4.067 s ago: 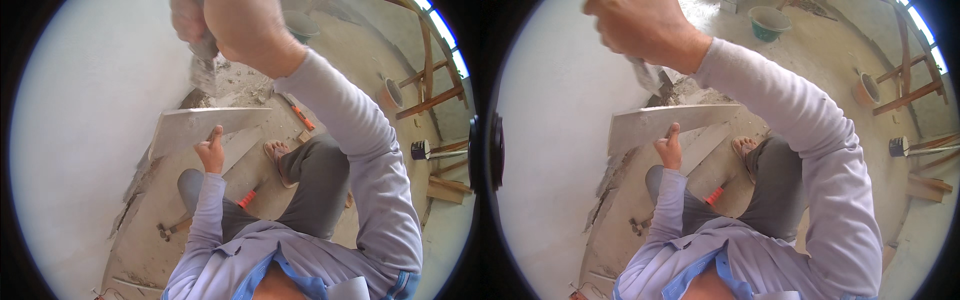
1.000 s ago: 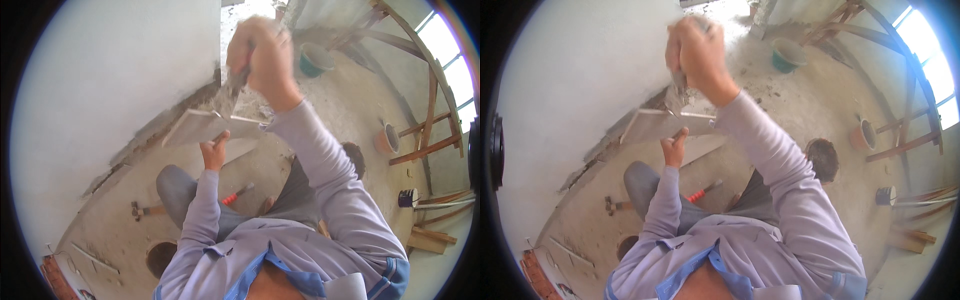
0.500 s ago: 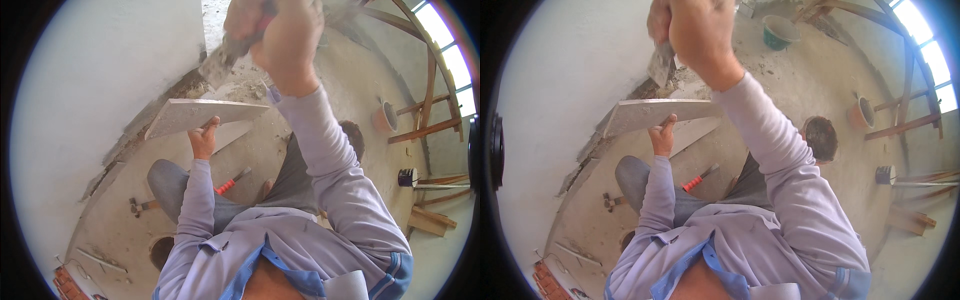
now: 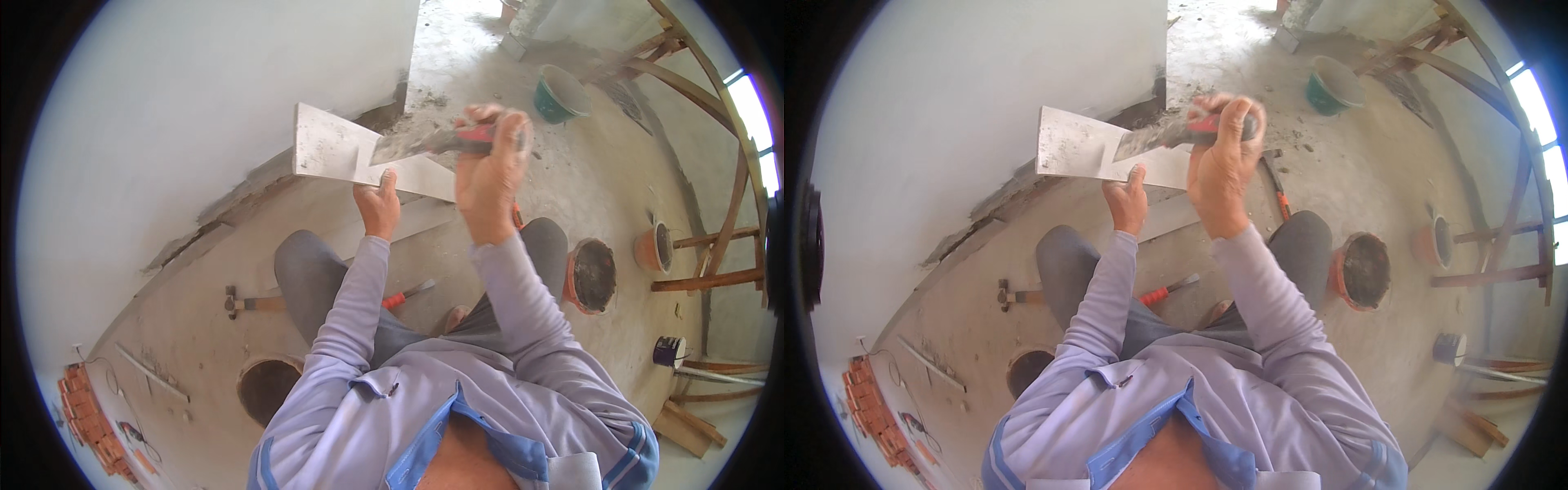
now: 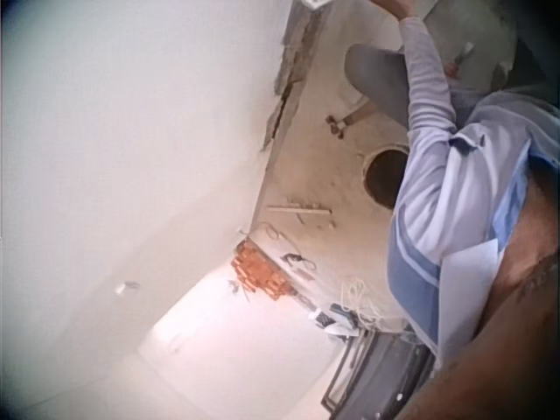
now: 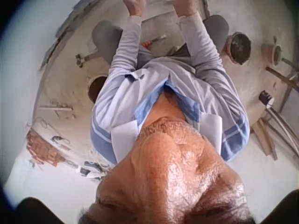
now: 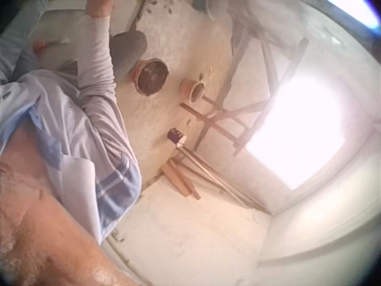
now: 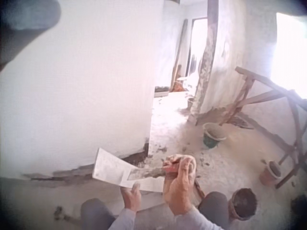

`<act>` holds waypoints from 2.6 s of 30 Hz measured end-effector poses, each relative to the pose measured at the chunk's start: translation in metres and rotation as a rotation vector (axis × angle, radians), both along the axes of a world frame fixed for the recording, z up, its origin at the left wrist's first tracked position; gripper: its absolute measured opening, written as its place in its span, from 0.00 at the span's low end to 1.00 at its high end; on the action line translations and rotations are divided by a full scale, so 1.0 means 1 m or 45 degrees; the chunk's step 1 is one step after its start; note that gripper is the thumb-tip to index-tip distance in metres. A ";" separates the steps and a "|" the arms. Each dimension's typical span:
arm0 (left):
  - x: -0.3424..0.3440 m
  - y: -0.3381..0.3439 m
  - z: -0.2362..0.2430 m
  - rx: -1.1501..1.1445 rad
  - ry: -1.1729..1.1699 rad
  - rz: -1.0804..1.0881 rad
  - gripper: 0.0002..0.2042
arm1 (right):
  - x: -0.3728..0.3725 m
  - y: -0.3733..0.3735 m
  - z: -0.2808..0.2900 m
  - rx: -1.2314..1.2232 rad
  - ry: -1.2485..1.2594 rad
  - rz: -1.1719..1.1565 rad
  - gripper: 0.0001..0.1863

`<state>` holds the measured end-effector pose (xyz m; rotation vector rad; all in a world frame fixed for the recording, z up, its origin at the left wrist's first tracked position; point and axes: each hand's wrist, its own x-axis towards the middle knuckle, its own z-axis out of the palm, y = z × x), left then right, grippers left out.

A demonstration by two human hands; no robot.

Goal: The person kneels on the floor and uses a notched trowel to spread adhesive on the wall and the back of a tile. They then press the tile onto the wall and adjust its position. The person repeats this process with another tile, ensuring proper alignment and adhesion.

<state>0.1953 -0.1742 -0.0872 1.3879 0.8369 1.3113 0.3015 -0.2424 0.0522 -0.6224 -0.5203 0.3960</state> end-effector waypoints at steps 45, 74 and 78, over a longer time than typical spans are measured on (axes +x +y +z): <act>-0.054 0.026 -0.062 -0.588 -0.468 0.065 0.18 | -0.063 0.060 -0.087 -0.796 -0.097 0.891 0.19; 0.003 0.002 0.041 0.004 0.059 -0.229 0.14 | 0.032 -0.069 0.078 -1.026 -0.490 0.475 0.19; 0.036 -0.006 0.063 0.168 0.201 -0.389 0.15 | 0.043 -0.094 0.110 -1.017 -1.416 -0.201 0.19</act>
